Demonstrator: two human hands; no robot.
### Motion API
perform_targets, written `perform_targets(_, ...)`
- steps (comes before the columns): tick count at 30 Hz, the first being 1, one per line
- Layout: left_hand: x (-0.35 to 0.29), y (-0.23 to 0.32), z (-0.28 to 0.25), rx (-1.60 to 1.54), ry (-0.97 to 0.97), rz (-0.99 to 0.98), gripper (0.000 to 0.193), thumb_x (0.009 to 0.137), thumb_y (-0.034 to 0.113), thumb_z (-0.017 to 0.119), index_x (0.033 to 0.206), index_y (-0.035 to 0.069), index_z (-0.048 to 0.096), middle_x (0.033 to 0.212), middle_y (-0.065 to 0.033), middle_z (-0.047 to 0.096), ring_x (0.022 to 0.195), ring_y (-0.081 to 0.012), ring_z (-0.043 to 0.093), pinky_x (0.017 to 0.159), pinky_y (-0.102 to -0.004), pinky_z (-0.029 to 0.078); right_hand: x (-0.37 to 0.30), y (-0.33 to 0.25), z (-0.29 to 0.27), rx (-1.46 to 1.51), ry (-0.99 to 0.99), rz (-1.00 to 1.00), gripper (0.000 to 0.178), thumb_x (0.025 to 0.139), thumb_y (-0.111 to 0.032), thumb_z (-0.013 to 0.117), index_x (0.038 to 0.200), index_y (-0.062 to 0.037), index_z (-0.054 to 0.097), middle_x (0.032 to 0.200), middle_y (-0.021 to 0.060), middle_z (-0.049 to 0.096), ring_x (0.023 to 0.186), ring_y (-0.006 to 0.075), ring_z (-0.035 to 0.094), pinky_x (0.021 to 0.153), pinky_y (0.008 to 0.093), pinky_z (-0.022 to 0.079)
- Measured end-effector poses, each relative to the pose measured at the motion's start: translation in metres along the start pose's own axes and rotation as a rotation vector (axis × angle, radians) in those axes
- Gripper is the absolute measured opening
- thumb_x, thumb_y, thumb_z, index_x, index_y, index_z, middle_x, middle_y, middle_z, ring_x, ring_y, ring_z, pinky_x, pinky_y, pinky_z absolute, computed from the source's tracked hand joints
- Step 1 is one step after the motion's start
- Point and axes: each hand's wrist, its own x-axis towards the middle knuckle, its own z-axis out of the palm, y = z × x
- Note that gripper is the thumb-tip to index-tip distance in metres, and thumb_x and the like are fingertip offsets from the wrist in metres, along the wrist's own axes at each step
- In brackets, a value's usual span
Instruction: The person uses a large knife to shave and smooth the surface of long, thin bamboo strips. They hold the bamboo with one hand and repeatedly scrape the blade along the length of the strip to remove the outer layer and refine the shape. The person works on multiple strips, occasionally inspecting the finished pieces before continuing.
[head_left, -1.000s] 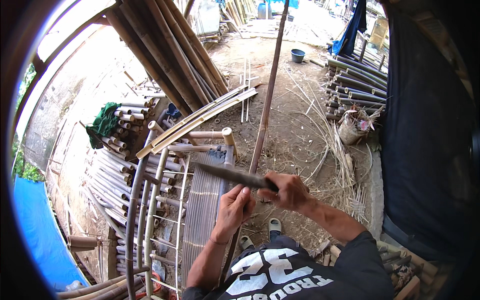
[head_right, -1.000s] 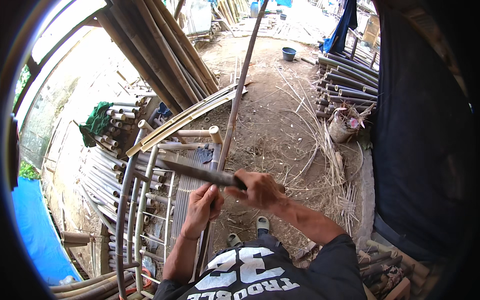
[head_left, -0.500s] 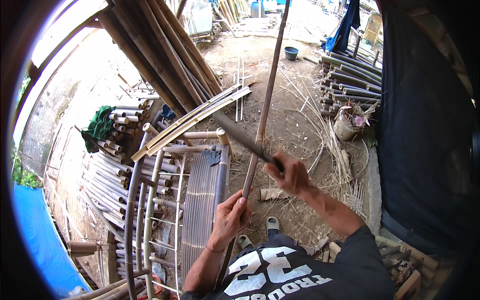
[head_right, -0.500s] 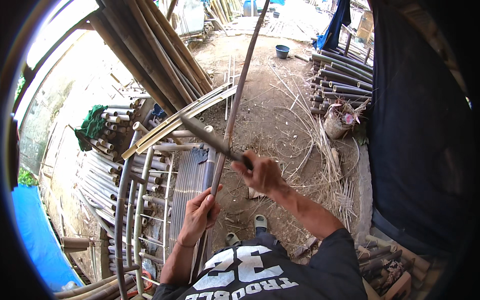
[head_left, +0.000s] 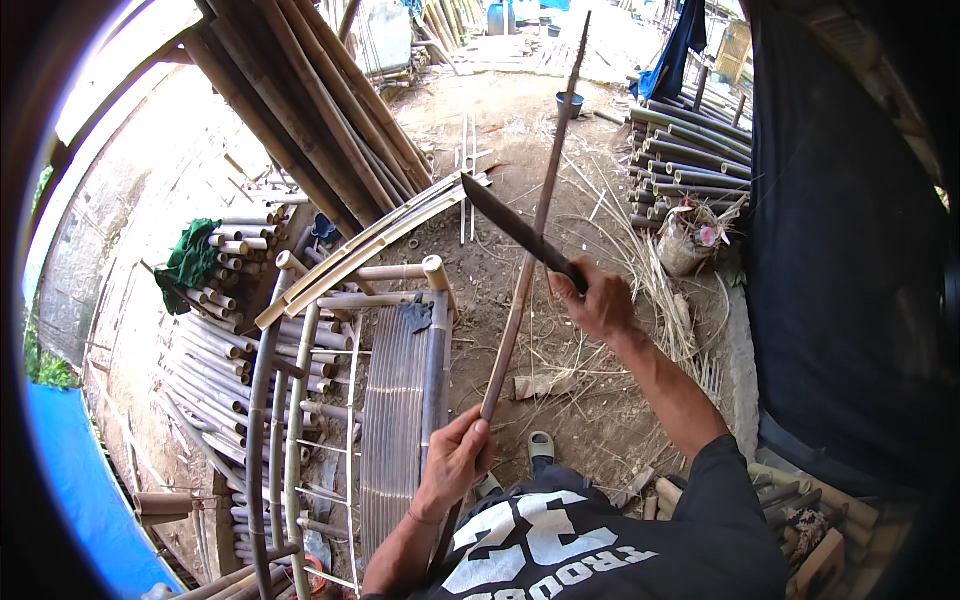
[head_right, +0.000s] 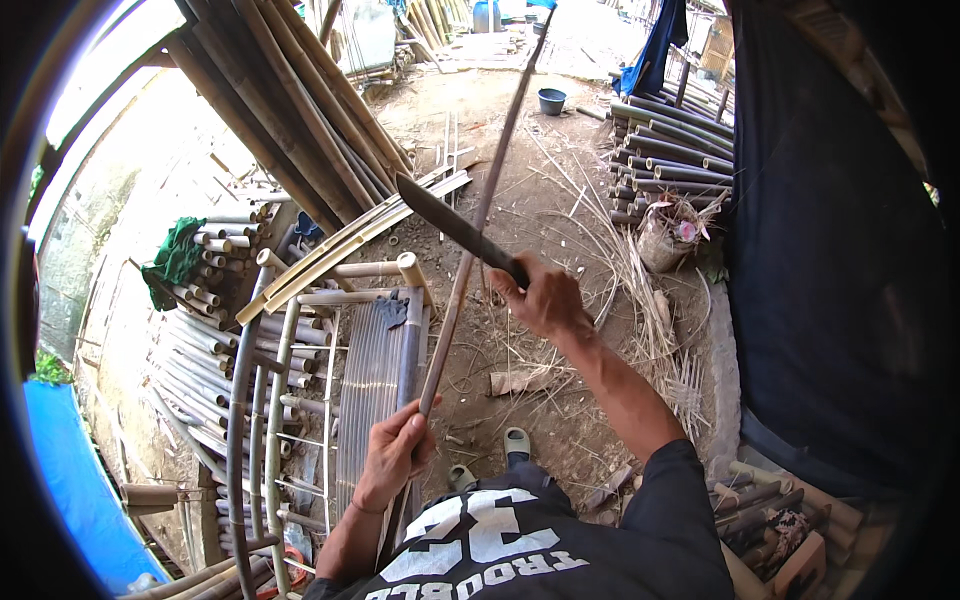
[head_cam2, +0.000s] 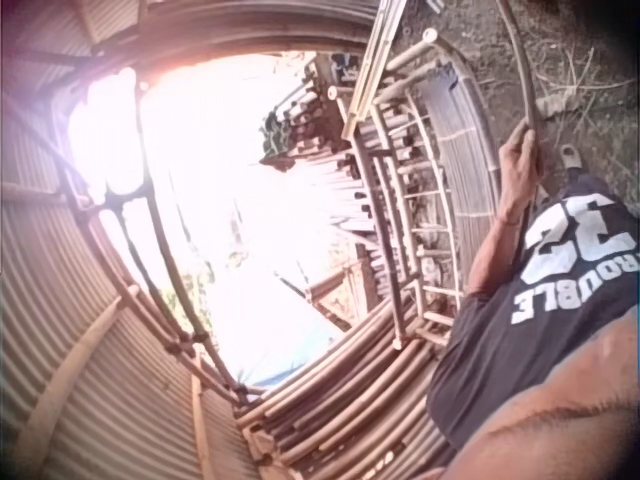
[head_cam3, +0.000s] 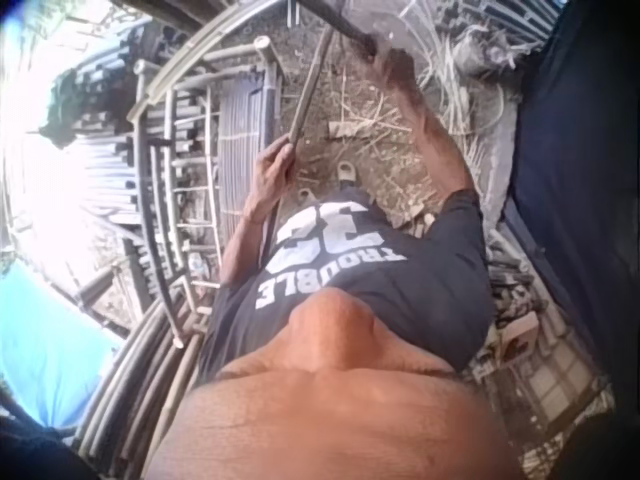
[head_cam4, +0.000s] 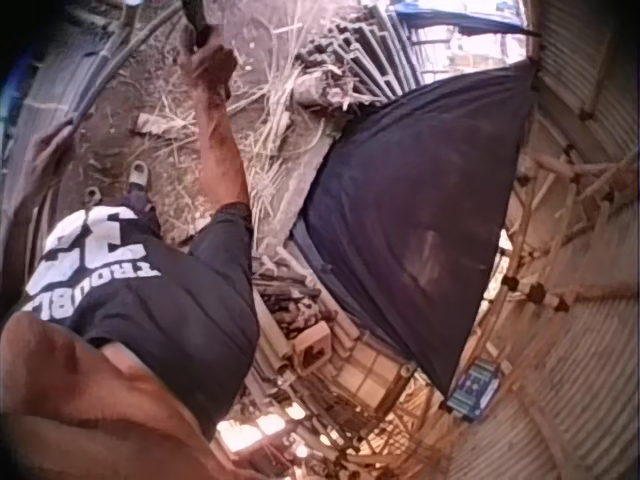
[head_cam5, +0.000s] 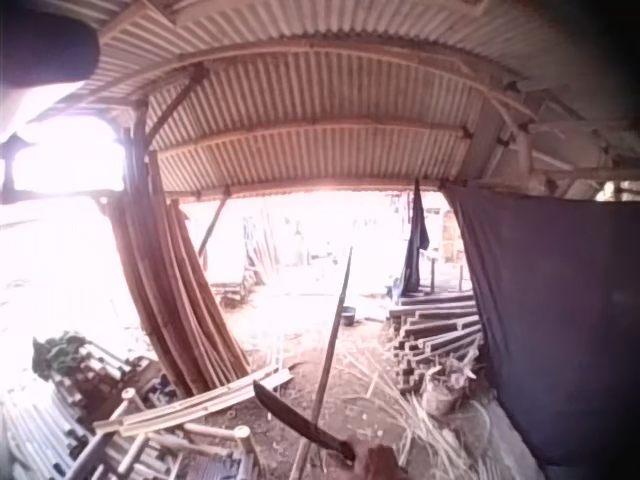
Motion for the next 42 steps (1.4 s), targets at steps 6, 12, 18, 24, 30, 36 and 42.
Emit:
perform_targets(6, -0.014, -0.014, -0.004, -0.006, 0.014, -0.013, 0.041, 0.102, 0.028, 0.050, 0.130, 0.000, 0.055, 0.058, 0.0019, 0.045, 0.043, -0.0033, 0.035, 0.038, -0.0199, 0.024, 0.003, 0.009, -0.003, 0.004, -0.048, -0.246, 0.061, 0.094, -0.067, 0.035, 0.083, -0.0103, 0.054, 0.053, -0.0012, 0.048, 0.038, 0.0093, 0.042, 0.031, 0.0309, 0.040)
perform_targets(12, -0.062, -0.034, -0.016, 0.015, -0.041, -0.114, 0.036, 0.103, 0.022, 0.048, 0.125, -0.006, 0.056, 0.059, 0.0030, 0.043, 0.047, -0.0049, 0.036, 0.042, -0.0213, 0.026, 0.055, 0.079, -0.050, -0.157, 0.132, 0.040, 0.073, 0.088, -0.079, 0.029, 0.081, -0.0117, 0.056, 0.049, -0.0050, 0.045, 0.036, 0.0086, 0.042, 0.032, 0.0284, 0.034)
perform_targets(18, -0.101, -0.063, -0.049, -0.020, 0.002, -0.166, 0.035, 0.102, 0.021, 0.048, 0.119, -0.008, 0.058, 0.057, 0.0015, 0.044, 0.045, -0.0056, 0.036, 0.042, -0.0220, 0.026, 0.073, 0.097, -0.075, -0.288, 0.027, 0.028, 0.076, 0.086, -0.081, 0.030, 0.082, -0.0104, 0.058, 0.051, 0.0009, 0.052, 0.042, 0.0166, 0.054, 0.039, 0.0341, 0.044)
perform_targets(24, -0.138, -0.080, -0.080, 0.055, -0.046, -0.267, 0.057, 0.097, 0.046, 0.048, 0.097, -0.009, 0.064, 0.059, -0.0058, 0.055, 0.049, -0.0113, 0.048, 0.046, -0.0262, 0.035, 0.086, 0.084, -0.104, -0.291, 0.101, 0.130, 0.073, 0.087, -0.077, 0.035, 0.090, -0.0099, 0.063, 0.057, 0.0077, 0.058, 0.051, 0.0210, 0.061, 0.044, 0.0375, 0.045)
perform_targets(30, -0.082, -0.077, -0.073, -0.259, -0.209, -0.222, 0.061, 0.103, 0.044, 0.032, 0.102, -0.009, 0.064, 0.091, -0.0182, 0.066, 0.073, -0.0235, 0.066, 0.070, -0.0338, 0.054, 0.084, 0.081, -0.099, -0.141, 0.105, -0.087, 0.063, 0.090, -0.071, 0.042, 0.086, -0.0114, 0.062, 0.058, 0.0078, 0.062, 0.055, 0.0250, 0.065, 0.051, 0.0404, 0.049)
perform_targets(36, -0.042, -0.065, -0.024, 0.061, 0.098, -0.103, 0.041, 0.101, 0.036, 0.050, 0.095, -0.002, 0.064, 0.057, 0.0043, 0.043, 0.049, -0.0042, 0.036, 0.044, -0.0202, 0.025, 0.068, 0.038, -0.087, -0.157, 0.159, -0.152, 0.061, 0.095, -0.067, 0.034, 0.080, -0.0129, 0.058, 0.050, -0.0017, 0.048, 0.037, 0.0087, 0.044, 0.030, 0.0288, 0.039)
perform_targets(42, -0.065, -0.069, -0.034, 0.131, 0.149, -0.086, 0.043, 0.101, 0.039, 0.050, 0.090, 0.000, 0.063, 0.057, 0.0041, 0.044, 0.046, -0.0035, 0.035, 0.042, -0.0216, 0.025, 0.064, 0.041, -0.101, -0.223, 0.180, -0.010, 0.055, 0.096, -0.062, 0.041, 0.077, -0.0137, 0.057, 0.054, -0.0017, 0.053, 0.041, 0.0127, 0.050, 0.037, 0.0321, 0.044)
